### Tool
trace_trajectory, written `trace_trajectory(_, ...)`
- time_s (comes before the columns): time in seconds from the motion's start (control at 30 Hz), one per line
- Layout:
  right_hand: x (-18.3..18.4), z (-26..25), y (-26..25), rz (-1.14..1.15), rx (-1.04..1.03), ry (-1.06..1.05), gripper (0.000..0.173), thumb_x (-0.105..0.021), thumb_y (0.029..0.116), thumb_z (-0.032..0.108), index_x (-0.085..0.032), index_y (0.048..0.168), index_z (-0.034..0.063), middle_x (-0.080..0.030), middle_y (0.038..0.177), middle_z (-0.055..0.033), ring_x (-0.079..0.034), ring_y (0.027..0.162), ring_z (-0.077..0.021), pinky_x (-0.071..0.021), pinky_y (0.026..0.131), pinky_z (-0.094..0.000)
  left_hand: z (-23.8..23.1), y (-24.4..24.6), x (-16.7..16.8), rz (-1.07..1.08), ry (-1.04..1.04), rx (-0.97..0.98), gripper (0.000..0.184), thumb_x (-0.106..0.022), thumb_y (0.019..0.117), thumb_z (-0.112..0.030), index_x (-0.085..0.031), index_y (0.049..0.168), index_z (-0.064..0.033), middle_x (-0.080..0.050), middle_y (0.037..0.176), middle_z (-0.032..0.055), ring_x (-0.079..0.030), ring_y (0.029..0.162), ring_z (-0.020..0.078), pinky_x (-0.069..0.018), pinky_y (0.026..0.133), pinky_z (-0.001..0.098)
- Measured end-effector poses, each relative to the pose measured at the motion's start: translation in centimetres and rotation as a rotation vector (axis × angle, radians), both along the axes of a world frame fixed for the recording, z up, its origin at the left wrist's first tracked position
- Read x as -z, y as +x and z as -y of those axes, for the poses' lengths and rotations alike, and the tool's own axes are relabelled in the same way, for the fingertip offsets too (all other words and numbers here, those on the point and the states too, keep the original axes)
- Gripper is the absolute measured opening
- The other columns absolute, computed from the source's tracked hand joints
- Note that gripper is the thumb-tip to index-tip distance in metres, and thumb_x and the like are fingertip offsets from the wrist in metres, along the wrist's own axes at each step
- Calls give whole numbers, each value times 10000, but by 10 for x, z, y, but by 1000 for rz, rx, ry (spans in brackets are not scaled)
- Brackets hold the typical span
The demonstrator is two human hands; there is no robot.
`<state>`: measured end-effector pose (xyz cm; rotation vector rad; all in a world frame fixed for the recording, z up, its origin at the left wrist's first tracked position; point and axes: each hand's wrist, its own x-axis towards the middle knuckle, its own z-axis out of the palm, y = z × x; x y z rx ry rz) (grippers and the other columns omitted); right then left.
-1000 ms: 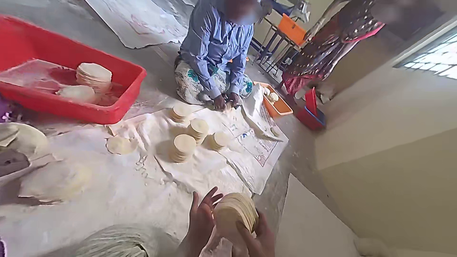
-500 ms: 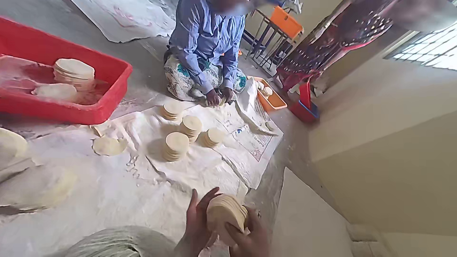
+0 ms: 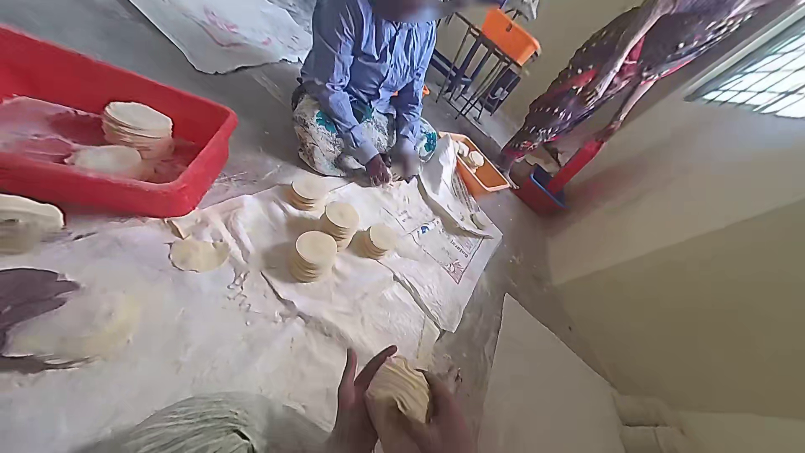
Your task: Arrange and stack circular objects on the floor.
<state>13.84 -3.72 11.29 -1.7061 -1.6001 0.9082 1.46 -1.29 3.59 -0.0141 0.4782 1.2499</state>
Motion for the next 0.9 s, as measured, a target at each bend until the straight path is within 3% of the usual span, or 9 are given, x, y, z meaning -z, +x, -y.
trace_trajectory(0.1, -4, -6, 1, -51, 7, 158, 570, -875, 685, 213, -661, 1137, -60, -736, 910, -62, -697, 806, -42, -593, 758, -247, -18, -13, -4, -70, 157, -87, 963, 35, 955, -733, -553, 1360, -86, -747, 1107, 50, -715, 1013, 175, -585, 849, 366)
trace_trajectory(0.17, -13, 6, 0, -112, 13, 187, 634, -871, 678, 188, -592, 1178, -84, -722, 1003, -67, -688, 915, -12, -584, 842, -215, -13, -18, 8, -121, 152, -117, 986, 92, 954, -694, -444, 1443, -27, -674, 1222, 95, -642, 1134, 215, -525, 930, 414)
trace_trajectory(0.23, -13, 9, -1, -57, 4, 84, 760, -892, 666, 212, -562, 1263, -123, -706, 1072, -157, -685, 975, -98, -570, 896, -295, -3, -10, 5, -90, 53, -71, 931, 72, 995, -633, -571, 1310, -39, -740, 1086, 58, -703, 1010, 156, -574, 867, 360)
trace_trajectory(0.33, -7, 3, -4, 26, 21, -10, 646, -879, 704, 242, -640, 1213, -74, -735, 969, -143, -715, 886, -143, -591, 833, -349, -3, -6, -12, -103, -18, -3, 962, 64, 995, -647, -696, 1128, -72, -768, 911, 49, -739, 862, 161, -606, 777, 363)
trace_trajectory(0.47, -12, 15, -3, -37, 31, 133, 665, -828, 712, 202, -561, 1236, -107, -712, 1013, -117, -693, 927, -62, -583, 853, -258, 0, -14, 3, -172, 83, -71, 994, 105, 971, -660, -572, 1294, -7, -721, 1113, 73, -679, 1046, 164, -540, 906, 364)
trace_trajectory(0.57, -2, 10, -2, 17, 6, 31, 760, -859, 716, 279, -570, 1292, -125, -710, 1055, -208, -702, 965, -192, -574, 887, -388, 4, -1, -6, -100, -12, -22, 874, 24, 1032, -564, -671, 1158, -48, -759, 930, 54, -729, 872, 145, -601, 777, 333)
trace_trajectory(0.73, -9, 11, 0, -66, 20, 172, 610, -805, 726, 166, -580, 1208, -133, -726, 989, -113, -703, 899, -39, -591, 830, -236, -2, -10, 0, -198, 105, -68, 891, 79, 1003, -574, -558, 1306, -30, -749, 1048, 34, -709, 983, 132, -569, 872, 331)
trace_trajectory(0.83, -2, 11, 2, -28, 19, 75, 718, -853, 714, 204, -566, 1271, -148, -713, 1046, -184, -699, 956, -133, -580, 878, -325, 1, -3, -6, -72, -29, -34, 855, 1, 1029, -571, -684, 1120, -68, -759, 901, 52, -730, 858, 153, -601, 771, 349)
trace_trajectory(0.9, 2, 8, 1, -24, 24, 70, 618, -853, 712, 198, -633, 1206, -102, -741, 970, -132, -720, 880, -106, -599, 821, -305, -1, -4, -10, -129, 56, -40, 841, 4, 1033, -545, -706, 1087, -98, -767, 894, 21, -736, 855, 129, -609, 774, 330)
